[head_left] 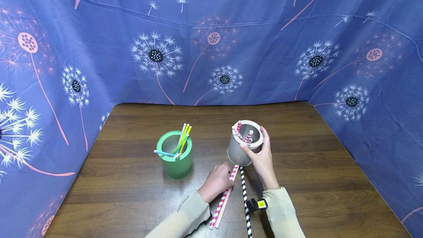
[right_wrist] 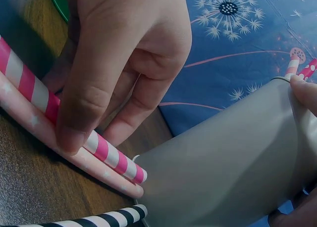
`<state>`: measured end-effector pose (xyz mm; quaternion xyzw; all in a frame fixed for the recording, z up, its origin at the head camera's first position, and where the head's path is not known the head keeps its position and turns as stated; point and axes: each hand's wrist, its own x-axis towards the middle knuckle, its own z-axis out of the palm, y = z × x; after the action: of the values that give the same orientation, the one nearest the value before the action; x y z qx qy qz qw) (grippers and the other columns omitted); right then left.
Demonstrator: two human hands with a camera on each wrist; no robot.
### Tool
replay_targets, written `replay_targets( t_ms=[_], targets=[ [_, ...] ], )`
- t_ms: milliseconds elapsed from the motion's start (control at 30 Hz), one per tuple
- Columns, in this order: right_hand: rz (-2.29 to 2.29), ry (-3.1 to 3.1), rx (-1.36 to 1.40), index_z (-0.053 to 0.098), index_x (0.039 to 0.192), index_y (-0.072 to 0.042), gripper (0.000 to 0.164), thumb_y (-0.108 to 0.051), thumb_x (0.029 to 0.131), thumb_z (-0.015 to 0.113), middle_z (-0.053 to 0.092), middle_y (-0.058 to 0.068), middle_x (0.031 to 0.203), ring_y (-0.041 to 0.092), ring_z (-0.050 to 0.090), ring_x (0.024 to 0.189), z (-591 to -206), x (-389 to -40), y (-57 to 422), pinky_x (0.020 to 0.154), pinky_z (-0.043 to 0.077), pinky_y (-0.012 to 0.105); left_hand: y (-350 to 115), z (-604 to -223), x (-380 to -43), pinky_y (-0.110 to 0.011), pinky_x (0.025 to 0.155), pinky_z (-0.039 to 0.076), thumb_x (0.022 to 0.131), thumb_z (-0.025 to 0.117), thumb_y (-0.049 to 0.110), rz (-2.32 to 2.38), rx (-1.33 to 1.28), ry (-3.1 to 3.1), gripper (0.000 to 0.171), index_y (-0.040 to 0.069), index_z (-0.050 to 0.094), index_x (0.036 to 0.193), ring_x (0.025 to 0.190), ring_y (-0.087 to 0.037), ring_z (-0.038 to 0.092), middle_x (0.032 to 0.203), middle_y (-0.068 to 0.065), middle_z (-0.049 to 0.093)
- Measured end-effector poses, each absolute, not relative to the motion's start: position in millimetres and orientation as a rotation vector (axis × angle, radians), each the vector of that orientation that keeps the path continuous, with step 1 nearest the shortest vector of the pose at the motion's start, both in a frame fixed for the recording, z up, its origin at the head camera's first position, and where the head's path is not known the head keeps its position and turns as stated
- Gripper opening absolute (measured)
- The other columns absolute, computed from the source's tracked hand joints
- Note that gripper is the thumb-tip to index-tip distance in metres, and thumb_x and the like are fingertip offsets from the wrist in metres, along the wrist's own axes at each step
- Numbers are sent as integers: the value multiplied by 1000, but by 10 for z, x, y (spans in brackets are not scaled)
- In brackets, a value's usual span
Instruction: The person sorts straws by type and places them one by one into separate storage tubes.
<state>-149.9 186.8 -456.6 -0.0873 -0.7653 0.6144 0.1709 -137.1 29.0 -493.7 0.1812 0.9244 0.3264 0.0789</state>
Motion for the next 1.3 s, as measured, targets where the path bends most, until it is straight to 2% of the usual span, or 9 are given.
replay_targets(
  t_ms=[233, 333, 500, 633, 767, 833, 933, 1033, 1300],
  targets=[
    [1753, -2162, -247, 22, 153, -15, 94, -9, 78, 78, 29, 6, 157, 22, 28, 145, -4565, -1502, 1866, 119, 21, 42, 265, -4955, -1387, -22, 54, 42, 64, 73, 2, 1085, 511, 2714, 23, 4, 63, 85, 58, -9, 51, 64, 2, 60],
    [1751, -2165, -248, 22, 153, -15, 95, -9, 78, 79, 29, 7, 157, 23, 28, 145, -4562, -1505, 1865, 119, 21, 43, 244, -4971, -1399, -20, 54, 42, 68, 72, 2, 1174, 510, 2661, 16, 3, 64, 82, 55, -5, 50, 60, 2, 62],
    [1747, -2169, -248, 22, 153, -15, 95, -9, 78, 79, 29, 7, 157, 23, 28, 145, -4562, -1504, 1864, 119, 21, 43, 194, -4987, -1446, -17, 53, 40, 75, 73, 3, 1338, 485, 2525, 10, 1, 64, 80, 55, -4, 47, 63, 1, 61],
    [1749, -2170, -250, 22, 153, -16, 94, -9, 78, 79, 30, 7, 157, 22, 28, 145, -4564, -1505, 1866, 119, 21, 42, 142, -4951, -1483, -17, 51, 42, 78, 71, 0, 1517, 450, 2393, 11, -4, 63, 85, 54, -3, 48, 67, -5, 63],
    [1748, -2177, -250, 21, 153, -18, 95, -10, 78, 79, 29, 7, 157, 23, 28, 145, -4558, -1503, 1868, 119, 20, 43, 91, -4887, -1497, -19, 46, 46, 84, 68, -1, 1672, 399, 2240, 13, -5, 58, 92, 51, -4, 54, 69, -14, 67],
    [1748, -2179, -250, 21, 153, -18, 95, -10, 78, 79, 29, 7, 157, 24, 27, 145, -4558, -1503, 1871, 119, 20, 43, 68, -4849, -1493, -21, 43, 46, 88, 64, -1, 1730, 361, 2152, 14, -4, 54, 96, 51, -9, 59, 72, -20, 68],
    [1747, -2177, -248, 21, 153, -17, 95, -11, 78, 79, 29, 7, 157, 23, 27, 146, -4562, -1505, 1878, 120, 19, 42, 39, -4797, -1481, -25, 44, 49, 92, 59, 1, 1773, 351, 2084, 17, -4, 49, 105, 57, -26, 68, 77, -28, 68],
    [1751, -2176, -246, 21, 153, -16, 95, -11, 78, 79, 29, 7, 157, 23, 27, 146, -4559, -1504, 1877, 120, 19, 42, 17, -4740, -1466, -30, 48, 54, 96, 53, 2, 1800, 360, 2039, 20, -5, 43, 112, 68, -41, 70, 81, -33, 68],
    [1754, -2174, -241, 21, 153, -16, 95, -10, 78, 78, 28, 8, 157, 24, 27, 145, -4560, -1503, 1871, 119, 20, 43, -33, -4564, -1444, -38, 56, 58, 98, 50, 3, 1857, 386, 2000, 23, -2, 40, 118, 71, -44, 70, 81, -36, 66]
  ],
)
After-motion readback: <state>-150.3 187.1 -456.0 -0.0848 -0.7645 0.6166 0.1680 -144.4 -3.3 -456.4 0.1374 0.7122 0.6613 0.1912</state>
